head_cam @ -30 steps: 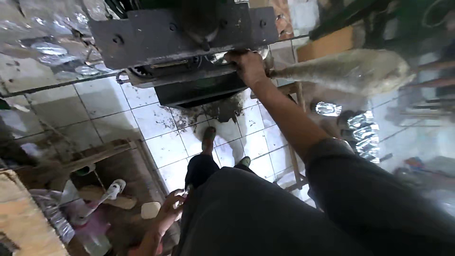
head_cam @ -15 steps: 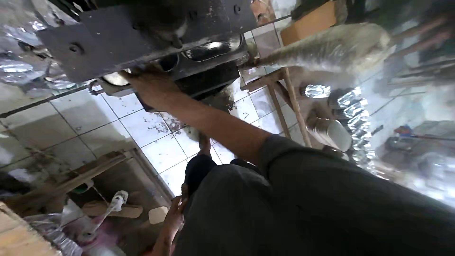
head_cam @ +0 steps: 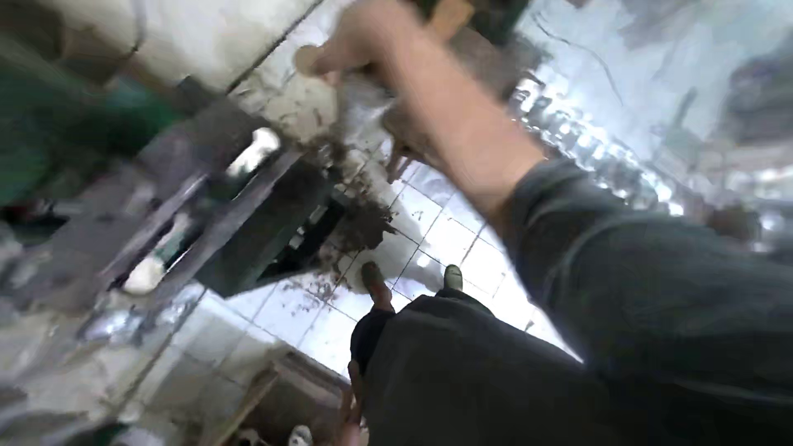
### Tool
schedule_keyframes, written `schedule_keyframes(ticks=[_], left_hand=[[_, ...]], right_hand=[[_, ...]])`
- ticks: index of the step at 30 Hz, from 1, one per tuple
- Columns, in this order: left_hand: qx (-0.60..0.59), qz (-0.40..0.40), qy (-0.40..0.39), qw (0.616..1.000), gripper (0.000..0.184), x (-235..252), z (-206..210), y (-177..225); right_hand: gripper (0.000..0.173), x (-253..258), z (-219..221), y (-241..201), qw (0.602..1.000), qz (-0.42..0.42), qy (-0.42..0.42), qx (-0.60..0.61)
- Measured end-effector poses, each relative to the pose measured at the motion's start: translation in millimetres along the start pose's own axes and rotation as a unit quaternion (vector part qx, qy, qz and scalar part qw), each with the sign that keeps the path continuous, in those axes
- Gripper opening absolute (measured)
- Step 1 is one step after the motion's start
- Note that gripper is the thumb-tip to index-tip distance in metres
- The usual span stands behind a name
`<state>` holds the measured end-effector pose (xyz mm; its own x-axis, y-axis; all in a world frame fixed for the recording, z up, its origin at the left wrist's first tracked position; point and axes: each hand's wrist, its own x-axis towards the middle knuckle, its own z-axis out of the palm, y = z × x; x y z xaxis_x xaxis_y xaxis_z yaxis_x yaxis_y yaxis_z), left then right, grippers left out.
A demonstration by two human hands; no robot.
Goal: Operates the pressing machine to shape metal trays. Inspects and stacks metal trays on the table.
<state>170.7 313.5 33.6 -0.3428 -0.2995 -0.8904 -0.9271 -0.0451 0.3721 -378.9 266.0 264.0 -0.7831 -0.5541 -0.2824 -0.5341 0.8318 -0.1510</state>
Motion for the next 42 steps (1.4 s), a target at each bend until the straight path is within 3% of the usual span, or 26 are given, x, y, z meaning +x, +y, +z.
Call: schedule_keyframes(ticks=[1, 3, 5, 9, 12, 15, 17, 19, 21, 25, 27, 29, 31, 33, 35, 39, 42], left_hand=[[0.016, -0.018, -0.027, 0.999, 0.04, -4.5, -3.7, 5.1], [0.082, 0.061, 0.006, 0.995, 0.037, 11.7, -5.9, 3.9], [0.187, 0.147, 0.049, 0.97, 0.037, 42.6, -4.9, 39.9], [0.332, 0.31, 0.058, 0.889, 0.039, 79.7, 23.7, 224.2], [0.409, 0.391, 0.063, 0.822, 0.039, 101.0, 67.9, 359.3], [0.478, 0.449, 0.097, 0.749, 0.039, 130.9, 116.1, 465.9], [0.519, 0.471, 0.106, 0.705, 0.038, 148.4, 145.9, 523.2], [0.555, 0.49, 0.107, 0.664, 0.037, 173.3, 168.5, 564.0], [0.58, 0.491, 0.096, 0.643, 0.034, 203.7, 181.0, 580.9], [0.585, 0.436, 0.065, 0.681, 0.048, 216.6, 194.5, 574.9], [0.589, 0.436, 0.075, 0.677, 0.049, 216.2, 196.1, 566.7], [0.559, 0.466, 0.096, 0.679, 0.038, 226.2, 193.5, 567.8], [0.486, 0.48, 0.087, 0.725, 0.024, 234.4, 186.1, 572.6], [0.445, 0.453, 0.064, 0.77, 0.022, 222.0, 185.4, 577.4], [0.445, 0.428, 0.067, 0.784, 0.022, 212.1, 192.2, 584.3], [0.549, 0.376, 0.077, 0.743, 0.041, 189.1, 206.6, 582.5], [0.49, 0.45, 0.109, 0.739, 0.058, 121.3, 246.3, 575.9]], right_hand=[[0.055, -9.9, 9.5, 10.3, 1.0, -0.027, -0.007, -0.014], [0.051, -40.4, 36.9, 44.8, 0.998, -0.057, 0.01, 0.005], [0.048, -100.3, 80.2, 99.8, 0.996, -0.046, -0.005, 0.078], [0.072, -211.3, 246.0, 223.6, 0.977, 0.036, 0.014, 0.209], [0.075, -259.9, 372.4, 297.2, 0.955, 0.119, -0.007, 0.273], [0.074, -255.0, 438.3, 327.7, 0.918, 0.259, -0.053, 0.296], [0.066, -240.9, 455.7, 331.0, 0.887, 0.343, -0.047, 0.305], [0.06, -233.5, 472.1, 342.5, 0.87, 0.373, -0.048, 0.319], [0.061, -236.1, 497.1, 352.7, 0.86, 0.383, -0.037, 0.334], [0.067, -237.1, 527.6, 370.3, 0.842, 0.397, -0.027, 0.365], [0.068, -238.4, 525.0, 369.6, 0.842, 0.392, -0.037, 0.369], [0.064, -240.5, 501.0, 363.3, 0.845, 0.393, -0.026, 0.361], [0.056, -245.2, 468.5, 353.2, 0.844, 0.38, -0.019, 0.378], [0.051, -249.4, 455.8, 349.0, 0.853, 0.336, -0.029, 0.397], [0.051, -256.6, 453.2, 357.9, 0.867, 0.274, -0.031, 0.414], [0.06, -319.6, 450.3, 373.3, 0.858, 0.169, -0.02, 0.485], [0.063, -404.3, 463.7, 392.6, 0.827, 0.208, -0.04, 0.52]])
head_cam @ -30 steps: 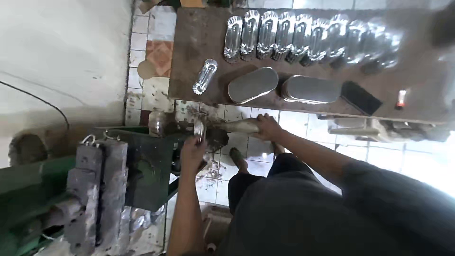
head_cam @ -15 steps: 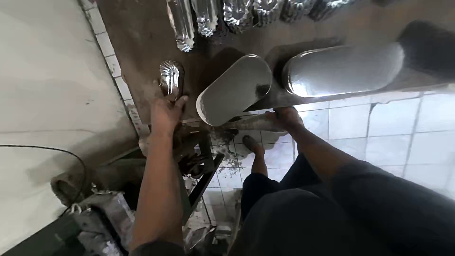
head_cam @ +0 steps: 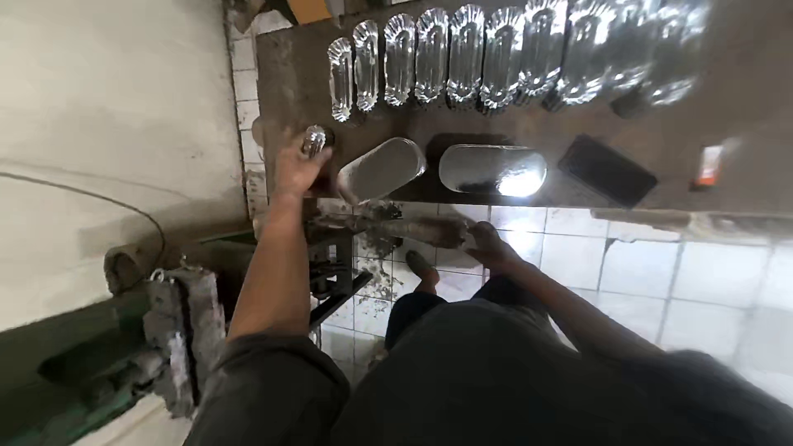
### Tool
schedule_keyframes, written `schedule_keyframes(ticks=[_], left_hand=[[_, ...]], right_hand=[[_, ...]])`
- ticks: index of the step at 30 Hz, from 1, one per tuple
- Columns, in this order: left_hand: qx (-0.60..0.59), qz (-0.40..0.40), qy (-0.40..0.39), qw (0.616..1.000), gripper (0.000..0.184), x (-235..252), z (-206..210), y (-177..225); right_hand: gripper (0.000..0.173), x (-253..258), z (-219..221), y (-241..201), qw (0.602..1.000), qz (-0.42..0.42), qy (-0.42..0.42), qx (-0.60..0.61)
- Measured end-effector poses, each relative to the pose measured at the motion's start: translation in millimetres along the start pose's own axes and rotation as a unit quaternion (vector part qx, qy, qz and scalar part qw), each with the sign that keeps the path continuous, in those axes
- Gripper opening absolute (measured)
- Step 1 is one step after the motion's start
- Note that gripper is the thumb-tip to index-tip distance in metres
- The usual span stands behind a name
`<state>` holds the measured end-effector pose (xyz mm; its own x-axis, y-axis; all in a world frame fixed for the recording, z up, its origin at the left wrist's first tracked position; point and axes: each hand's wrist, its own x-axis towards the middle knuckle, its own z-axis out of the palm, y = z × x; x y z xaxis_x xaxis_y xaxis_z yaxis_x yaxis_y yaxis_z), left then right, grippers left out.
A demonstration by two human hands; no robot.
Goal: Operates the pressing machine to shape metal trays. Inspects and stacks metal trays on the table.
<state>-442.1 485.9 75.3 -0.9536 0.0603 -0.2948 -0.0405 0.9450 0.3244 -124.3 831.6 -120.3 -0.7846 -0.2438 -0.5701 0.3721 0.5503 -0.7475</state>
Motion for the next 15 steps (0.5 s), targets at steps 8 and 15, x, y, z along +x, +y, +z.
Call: schedule_keyframes(ticks=[8, 15], left_hand=[[0.122, 0.303, -0.091, 0.941, 0.055, -75.3, 42.1, 84.8], [-0.213, 0.274, -0.132, 0.928, 0.018, -54.6, 27.8, 39.2]], right_hand=[[0.058, -152.9, -69.6, 102.0, 0.939, 0.278, -0.145, -0.137], [0.048, -143.7, -70.6, 43.1, 0.95, 0.286, -0.108, -0.065]])
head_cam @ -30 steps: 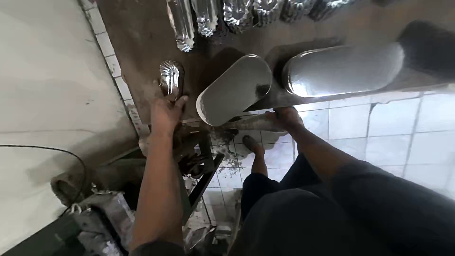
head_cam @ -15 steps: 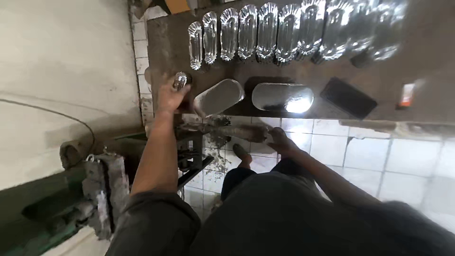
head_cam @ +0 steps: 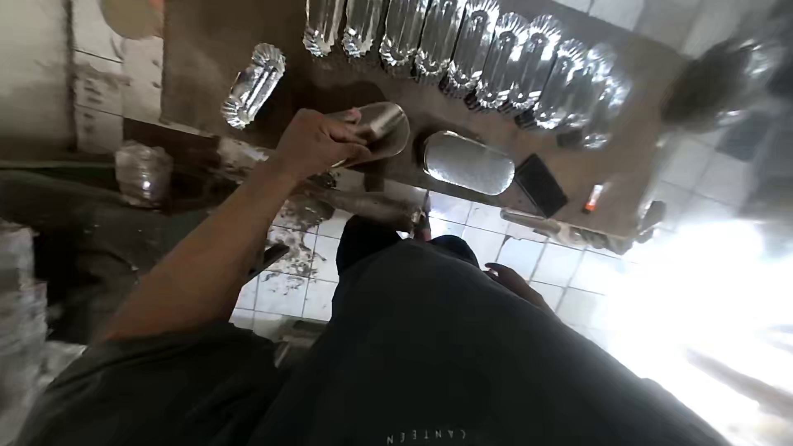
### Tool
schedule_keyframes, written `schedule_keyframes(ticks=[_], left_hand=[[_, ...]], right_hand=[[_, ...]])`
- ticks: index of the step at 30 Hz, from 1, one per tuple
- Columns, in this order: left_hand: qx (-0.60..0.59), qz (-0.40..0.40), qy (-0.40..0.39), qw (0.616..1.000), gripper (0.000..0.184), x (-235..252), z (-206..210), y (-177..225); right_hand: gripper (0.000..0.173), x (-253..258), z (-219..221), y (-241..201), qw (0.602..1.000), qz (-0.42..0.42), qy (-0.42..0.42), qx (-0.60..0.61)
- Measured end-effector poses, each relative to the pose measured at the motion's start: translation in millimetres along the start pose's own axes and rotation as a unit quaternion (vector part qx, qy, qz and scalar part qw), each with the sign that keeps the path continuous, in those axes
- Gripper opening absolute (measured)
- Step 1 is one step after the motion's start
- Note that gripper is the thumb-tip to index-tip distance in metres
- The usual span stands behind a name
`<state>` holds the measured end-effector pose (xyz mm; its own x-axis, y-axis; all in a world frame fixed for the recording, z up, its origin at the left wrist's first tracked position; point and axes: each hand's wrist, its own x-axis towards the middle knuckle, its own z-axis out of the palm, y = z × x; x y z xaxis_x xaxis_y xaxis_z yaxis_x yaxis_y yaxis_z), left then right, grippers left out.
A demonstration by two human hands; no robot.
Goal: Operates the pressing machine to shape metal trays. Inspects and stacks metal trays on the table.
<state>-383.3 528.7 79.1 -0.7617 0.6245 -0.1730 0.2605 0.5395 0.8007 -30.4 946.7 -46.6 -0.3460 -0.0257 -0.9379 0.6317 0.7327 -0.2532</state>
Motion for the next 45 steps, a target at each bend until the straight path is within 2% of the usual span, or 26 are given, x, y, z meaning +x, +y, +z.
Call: schedule_keyframes(ticks=[3, 6, 8, 10, 12, 13, 15, 17, 19, 21, 23, 25, 29, 32, 34, 37, 39, 40, 41, 43, 45], left_hand=[[-0.057, -0.003, -0.007, 0.998, 0.014, 6.5, -6.9, -10.0], [-0.04, 0.033, 0.006, 0.999, 0.018, 6.6, -2.3, -19.9], [-0.037, 0.066, 0.029, 0.997, 0.018, 4.5, 2.7, -27.1], [-0.037, 0.091, 0.049, 0.994, 0.02, 4.3, 8.0, -32.8], [-0.015, 0.112, 0.065, 0.991, 0.023, 2.3, 12.9, -33.4], [0.006, 0.122, 0.071, 0.99, 0.026, 1.1, 14.5, -32.1], [0.057, 0.139, 0.08, 0.985, 0.041, -3.4, 19.4, -25.4], [0.106, 0.139, 0.077, 0.982, 0.05, -9.7, 24.5, -17.8], [0.135, 0.12, 0.048, 0.982, 0.049, -14.9, 27.7, -10.6], [0.148, 0.092, 0.027, 0.984, 0.033, -16.0, 31.6, -0.5], [0.193, 0.067, 0.03, 0.978, 0.028, -13.2, 33.8, 4.2], [0.19, 0.05, 0.025, 0.98, 0.034, -9.9, 33.8, 6.6], [0.122, 0.037, 0.036, 0.991, 0.03, -10.5, 21.8, 3.9], [0.134, 0.016, 0.039, 0.99, 0.031, -12.7, 20.6, 8.1], [0.141, 0.001, 0.044, 0.989, 0.038, -13.8, 23.0, 14.2], [0.159, -0.075, 0.063, 0.982, 0.063, -25.1, 28.1, 52.0], [0.143, -0.068, 0.194, 0.968, 0.057, -45.0, 27.8, 68.4], [0.051, -0.048, 0.278, 0.958, 0.049, -62.7, 30.1, 76.7], [-0.086, -0.037, 0.351, 0.932, 0.041, -83.2, 36.2, 92.1], [-0.36, -0.052, 0.422, 0.83, 0.034, -135.8, 62.4, 126.3], [-0.51, -0.136, 0.426, 0.735, 0.025, -186.1, 101.3, 154.6]], right_hand=[[0.045, -31.2, -23.4, -68.8, 0.994, -0.05, 0.071, 0.069], [0.037, -55.9, -48.7, -128.9, 0.968, -0.177, 0.162, 0.078], [0.028, -59.0, -64.9, -157.9, 0.918, -0.287, 0.272, 0.016], [0.021, -53.8, -81.8, -185.7, 0.852, -0.362, 0.375, -0.056], [0.022, -40.1, -96.9, -210.5, 0.799, -0.38, 0.448, -0.133], [0.029, -31.1, -103.7, -218.6, 0.796, -0.36, 0.454, -0.177], [0.046, -14.1, -118.0, -223.6, 0.825, -0.324, 0.401, -0.231], [0.044, -3.5, -138.2, -219.3, 0.846, -0.361, 0.33, -0.213], [0.037, 0.9, -161.6, -213.1, 0.856, -0.43, 0.249, -0.143], [0.027, 2.8, -178.5, -208.5, 0.855, -0.487, 0.169, -0.06], [0.024, 9.7, -195.7, -208.7, 0.864, -0.493, 0.099, -0.003], [0.026, 15.6, -210.1, -210.4, 0.88, -0.472, 0.056, -0.007], [0.026, 8.5, -221.1, -221.0, 0.906, -0.422, 0.016, -0.019], [0.026, 3.6, -216.2, -222.4, 0.914, -0.404, 0.023, -0.011], [0.026, 3.6, -211.4, -220.5, 0.91, -0.412, 0.042, -0.014], [0.023, -2.6, -198.6, -213.4, 0.904, -0.422, 0.068, 0.002], [0.022, -0.2, -195.5, -211.4, 0.893, -0.44, 0.09, 0.018], [0.022, 3.0, -194.6, -209.7, 0.888, -0.449, 0.098, 0.024], [0.022, 4.6, -193.8, -208.6, 0.883, -0.458, 0.102, 0.029], [0.023, 4.1, -190.0, -203.5, 0.876, -0.467, 0.113, 0.024], [0.023, 2.0, -187.1, -201.4, 0.87, -0.477, 0.125, 0.019]])
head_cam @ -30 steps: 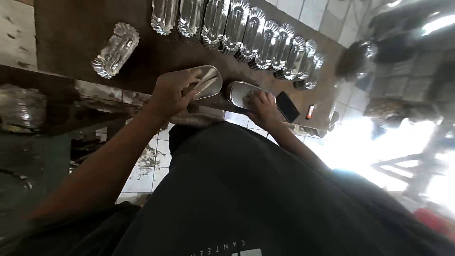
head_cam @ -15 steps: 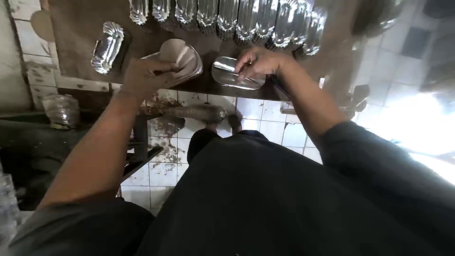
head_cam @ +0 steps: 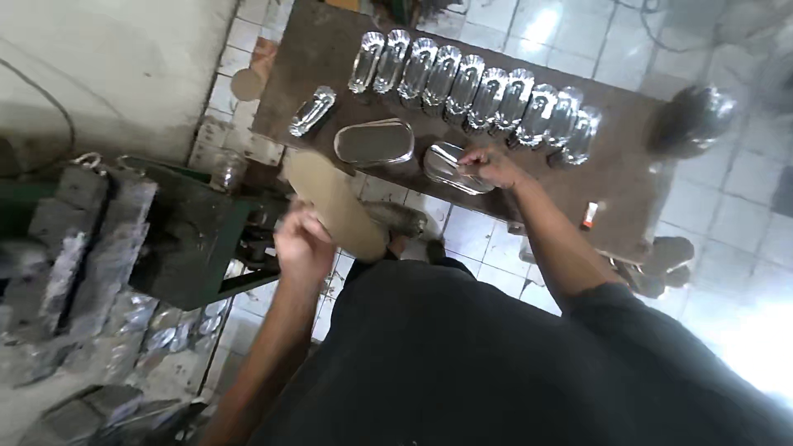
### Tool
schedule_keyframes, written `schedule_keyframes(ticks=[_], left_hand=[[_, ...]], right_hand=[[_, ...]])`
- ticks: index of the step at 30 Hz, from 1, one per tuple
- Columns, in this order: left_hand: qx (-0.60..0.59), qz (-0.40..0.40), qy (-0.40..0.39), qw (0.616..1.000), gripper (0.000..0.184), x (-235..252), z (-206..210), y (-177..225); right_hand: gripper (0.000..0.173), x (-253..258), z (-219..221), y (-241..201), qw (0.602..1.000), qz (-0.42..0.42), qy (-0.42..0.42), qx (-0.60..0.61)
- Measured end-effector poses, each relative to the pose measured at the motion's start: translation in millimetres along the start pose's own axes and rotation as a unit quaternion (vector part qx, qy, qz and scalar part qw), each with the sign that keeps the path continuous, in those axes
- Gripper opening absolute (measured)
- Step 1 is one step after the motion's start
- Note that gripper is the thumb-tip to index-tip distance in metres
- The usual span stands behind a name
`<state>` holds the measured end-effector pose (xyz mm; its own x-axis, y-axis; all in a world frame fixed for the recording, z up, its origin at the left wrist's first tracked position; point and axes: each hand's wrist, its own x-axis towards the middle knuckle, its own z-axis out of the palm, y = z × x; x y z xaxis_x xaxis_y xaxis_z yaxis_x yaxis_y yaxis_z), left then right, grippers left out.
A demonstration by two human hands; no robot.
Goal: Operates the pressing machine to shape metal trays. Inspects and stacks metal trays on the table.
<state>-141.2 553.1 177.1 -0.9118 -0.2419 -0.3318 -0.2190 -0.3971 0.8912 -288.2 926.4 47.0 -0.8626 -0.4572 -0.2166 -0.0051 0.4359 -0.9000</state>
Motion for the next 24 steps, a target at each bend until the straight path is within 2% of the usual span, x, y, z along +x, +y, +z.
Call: schedule_keyframes(ticks=[2, 4, 6, 9, 10, 12, 14, 15, 17, 19, 20, 22, 24], left_hand=[[-0.045, -0.092, 0.007, 0.995, 0.032, -43.2, -12.8, -10.8], [-0.072, -0.102, -0.011, 0.992, 0.028, -57.4, -19.5, -12.9], [-0.073, -0.054, -0.059, 0.994, 0.026, -44.1, -35.3, -0.9], [-0.039, 0.037, -0.102, 0.993, 0.025, -8.9, -66.5, 21.3], [-0.019, 0.042, -0.103, 0.994, 0.026, -4.2, -74.7, 22.6], [0.023, -0.019, -0.066, 0.997, 0.025, -7.8, -87.4, 15.0], [0.015, -0.11, -0.03, 0.993, 0.027, -6.4, -103.5, 6.2], [-0.002, -0.127, -0.026, 0.992, 0.028, 1.5, -118.2, 5.4], [0.0, -0.124, -0.028, 0.992, 0.027, 26.1, -156.7, 15.6], [0.013, -0.074, -0.051, 0.996, 0.029, 52.5, -190.5, 37.3], [0.013, -0.037, -0.082, 0.996, 0.031, 64.4, -204.4, 49.5], [0.003, 0.038, -0.126, 0.991, 0.032, 87.8, -220.3, 72.8], [0.003, 0.071, -0.143, 0.987, 0.035, 104.7, -227.4, 88.7]], right_hand=[[0.021, -2.2, 4.9, -5.0, 1.0, 0.004, 0.015, 0.007], [0.021, -8.6, 10.5, -19.8, 0.997, 0.032, 0.061, -0.03], [0.027, -19.4, 19.3, -50.9, 0.97, 0.077, 0.159, -0.164], [0.037, -23.8, 36.2, -81.9, 0.888, 0.09, 0.297, -0.338], [0.037, -21.0, 41.5, -85.3, 0.874, 0.111, 0.3, -0.366], [0.042, -14.1, 51.9, -89.8, 0.873, 0.213, 0.234, -0.371], [0.048, -8.8, 58.9, -100.7, 0.872, 0.27, 0.218, -0.346], [0.048, -7.6, 63.9, -112.2, 0.873, 0.273, 0.233, -0.331], [0.037, -9.6, 90.7, -131.6, 0.882, 0.226, 0.284, -0.3], [0.03, 0.6, 138.3, -152.6, 0.91, 0.112, 0.335, -0.215], [0.028, 12.7, 169.7, -169.8, 0.929, 0.05, 0.346, -0.123], [0.023, 45.0, 236.2, -218.3, 0.945, -0.019, 0.321, 0.061], [0.022, 71.7, 294.3, -270.5, 0.949, -0.04, 0.272, 0.151]])
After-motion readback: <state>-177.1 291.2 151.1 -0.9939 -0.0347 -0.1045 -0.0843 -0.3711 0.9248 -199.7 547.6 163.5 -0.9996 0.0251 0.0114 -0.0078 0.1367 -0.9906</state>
